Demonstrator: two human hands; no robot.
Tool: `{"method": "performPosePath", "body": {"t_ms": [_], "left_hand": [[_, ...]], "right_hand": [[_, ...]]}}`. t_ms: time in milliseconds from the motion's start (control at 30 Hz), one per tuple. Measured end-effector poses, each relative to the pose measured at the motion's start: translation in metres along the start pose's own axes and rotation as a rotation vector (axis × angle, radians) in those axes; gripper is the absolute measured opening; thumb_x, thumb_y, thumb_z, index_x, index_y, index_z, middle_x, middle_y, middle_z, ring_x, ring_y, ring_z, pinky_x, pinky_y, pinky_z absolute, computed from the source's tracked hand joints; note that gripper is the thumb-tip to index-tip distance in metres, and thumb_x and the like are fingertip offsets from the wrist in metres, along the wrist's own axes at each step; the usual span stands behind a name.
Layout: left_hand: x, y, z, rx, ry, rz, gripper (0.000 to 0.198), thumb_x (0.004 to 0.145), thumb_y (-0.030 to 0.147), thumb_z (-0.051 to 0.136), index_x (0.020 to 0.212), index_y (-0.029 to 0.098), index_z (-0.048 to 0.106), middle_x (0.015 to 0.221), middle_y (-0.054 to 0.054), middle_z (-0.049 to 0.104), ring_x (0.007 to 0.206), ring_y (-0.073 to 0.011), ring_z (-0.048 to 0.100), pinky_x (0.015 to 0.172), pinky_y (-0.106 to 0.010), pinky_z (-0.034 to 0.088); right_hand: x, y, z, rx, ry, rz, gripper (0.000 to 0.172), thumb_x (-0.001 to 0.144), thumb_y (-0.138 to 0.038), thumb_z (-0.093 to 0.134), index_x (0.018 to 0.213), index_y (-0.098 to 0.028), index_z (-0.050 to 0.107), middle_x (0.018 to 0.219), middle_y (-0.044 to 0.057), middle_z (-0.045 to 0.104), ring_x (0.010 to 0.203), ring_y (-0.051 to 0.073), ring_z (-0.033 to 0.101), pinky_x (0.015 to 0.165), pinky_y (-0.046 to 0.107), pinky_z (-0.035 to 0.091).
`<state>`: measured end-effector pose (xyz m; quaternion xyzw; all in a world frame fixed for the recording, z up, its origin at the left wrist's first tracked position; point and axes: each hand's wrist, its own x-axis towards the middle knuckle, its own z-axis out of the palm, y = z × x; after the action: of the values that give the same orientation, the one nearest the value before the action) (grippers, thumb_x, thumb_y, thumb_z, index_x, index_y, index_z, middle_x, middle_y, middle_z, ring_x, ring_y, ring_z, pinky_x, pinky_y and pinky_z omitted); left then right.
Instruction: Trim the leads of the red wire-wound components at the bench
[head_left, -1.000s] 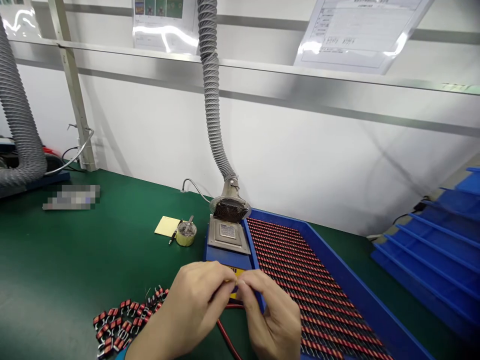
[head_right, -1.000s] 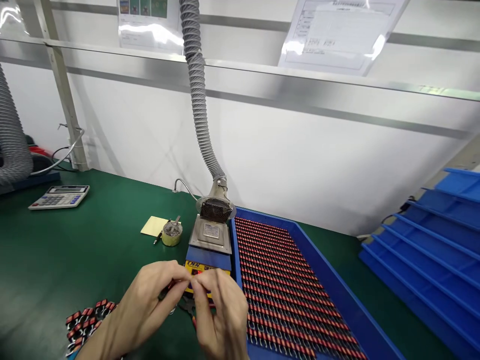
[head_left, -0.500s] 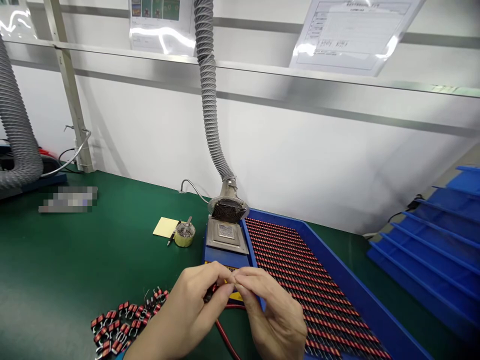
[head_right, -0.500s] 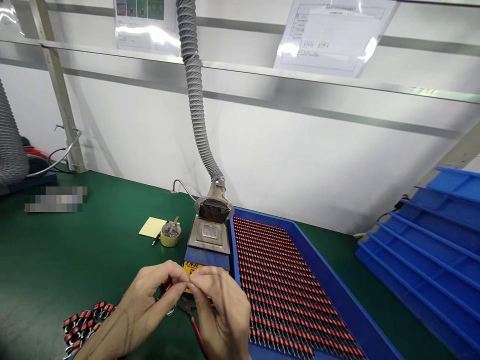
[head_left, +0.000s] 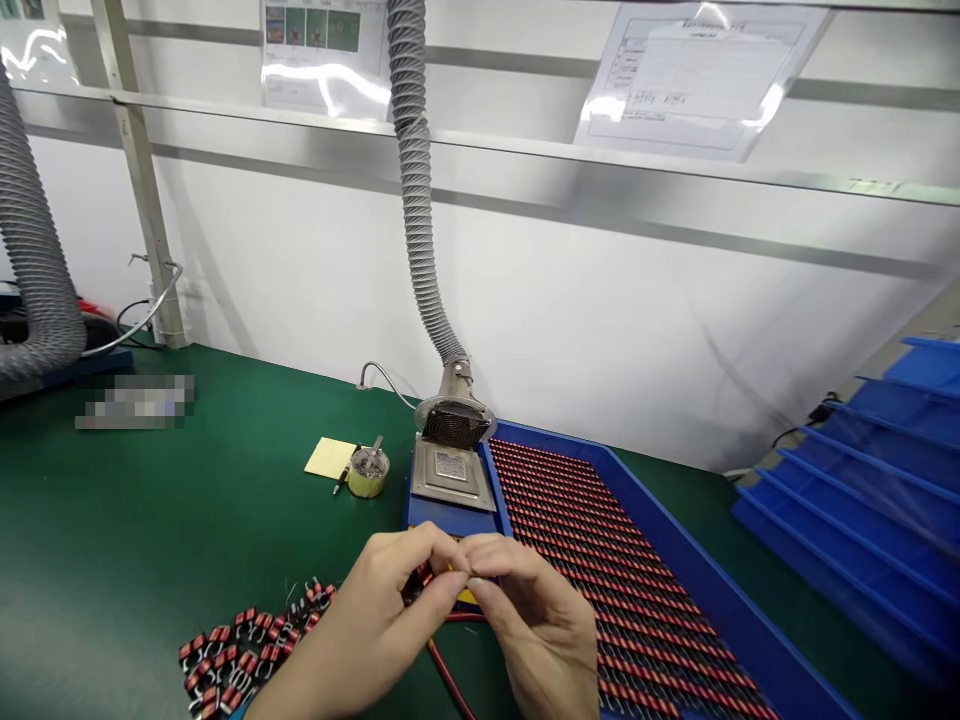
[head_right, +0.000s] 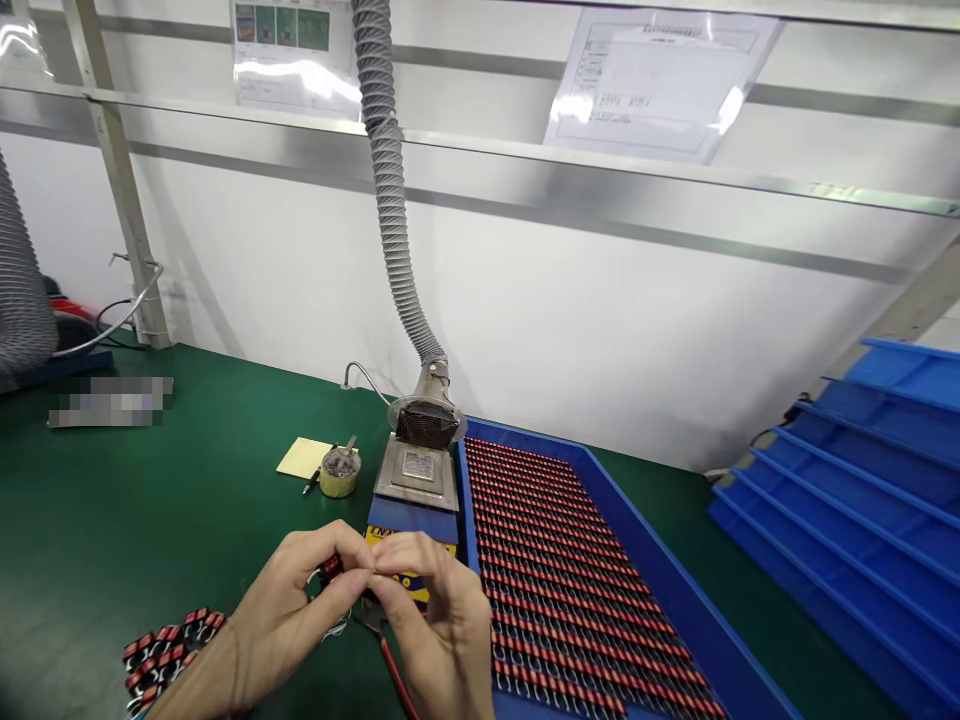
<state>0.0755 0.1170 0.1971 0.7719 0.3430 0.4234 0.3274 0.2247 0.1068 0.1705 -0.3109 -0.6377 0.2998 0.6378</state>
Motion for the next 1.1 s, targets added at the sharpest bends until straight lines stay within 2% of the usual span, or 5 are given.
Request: {"method": "performPosePath", "body": {"t_ms": [367,600,700,833,1100], "left_hand": [[0.001,-0.002,-0.004,-0.089,-0.054,-0.058,0.018,0.089,0.027,0.043,0.074,0.02,0.052,0.072,0.004,0.054,0.068,-0.0094,0.047,0.065,-0.018,0.036],[0.003,-0.015,0.001,-0.586,-0.026,-0.133,0.033,0.089,0.027,0.044,0.122,0.032,0.039,0.096,0.002,0.051,0.087,-0.0116,0.049,0.08,-0.023,0.04],[0.005,-0.016,0.004,-0.679,0.025,-0.164,0.042,0.086,0.025,0.052,0.124,0.032,0.038,0.108,0.0,0.056,0.093,-0.0129,0.054,0.083,-0.024,0.042],[0.008,-0.014,0.005,-0.581,0.039,-0.187,0.041,0.079,0.02,0.061,0.117,0.029,0.051,0.121,-0.001,0.058,0.115,-0.0179,0.049,0.096,-0.027,0.038],[0.017,-0.023,-0.006,-0.567,0.105,-0.181,0.008,0.077,0.023,0.062,0.072,0.018,0.067,0.103,-0.004,0.066,0.098,-0.018,0.059,0.084,-0.024,0.044]], "right_hand": [[0.002,0.001,-0.011,0.17,0.287,0.189,0.017,0.083,-0.03,0.058,0.068,-0.021,0.057,0.06,-0.003,0.056,0.064,0.011,0.055,0.062,0.021,0.045],[0.006,0.006,0.012,0.458,0.214,0.4,0.019,0.072,-0.032,0.07,0.065,-0.02,0.058,0.051,-0.005,0.05,0.051,0.008,0.05,0.052,0.019,0.043],[0.006,0.01,0.028,0.59,0.264,0.491,0.015,0.069,-0.029,0.073,0.076,-0.022,0.061,0.07,-0.003,0.061,0.065,0.01,0.058,0.059,0.02,0.048],[0.004,0.016,0.036,0.776,0.287,0.669,0.033,0.062,-0.029,0.078,0.092,-0.025,0.064,0.101,0.001,0.065,0.093,0.016,0.061,0.076,0.025,0.051],[0.007,0.019,0.035,0.7,0.231,0.68,0.019,0.066,-0.024,0.076,0.082,-0.018,0.068,0.089,0.004,0.066,0.086,0.015,0.062,0.075,0.026,0.051]]}}
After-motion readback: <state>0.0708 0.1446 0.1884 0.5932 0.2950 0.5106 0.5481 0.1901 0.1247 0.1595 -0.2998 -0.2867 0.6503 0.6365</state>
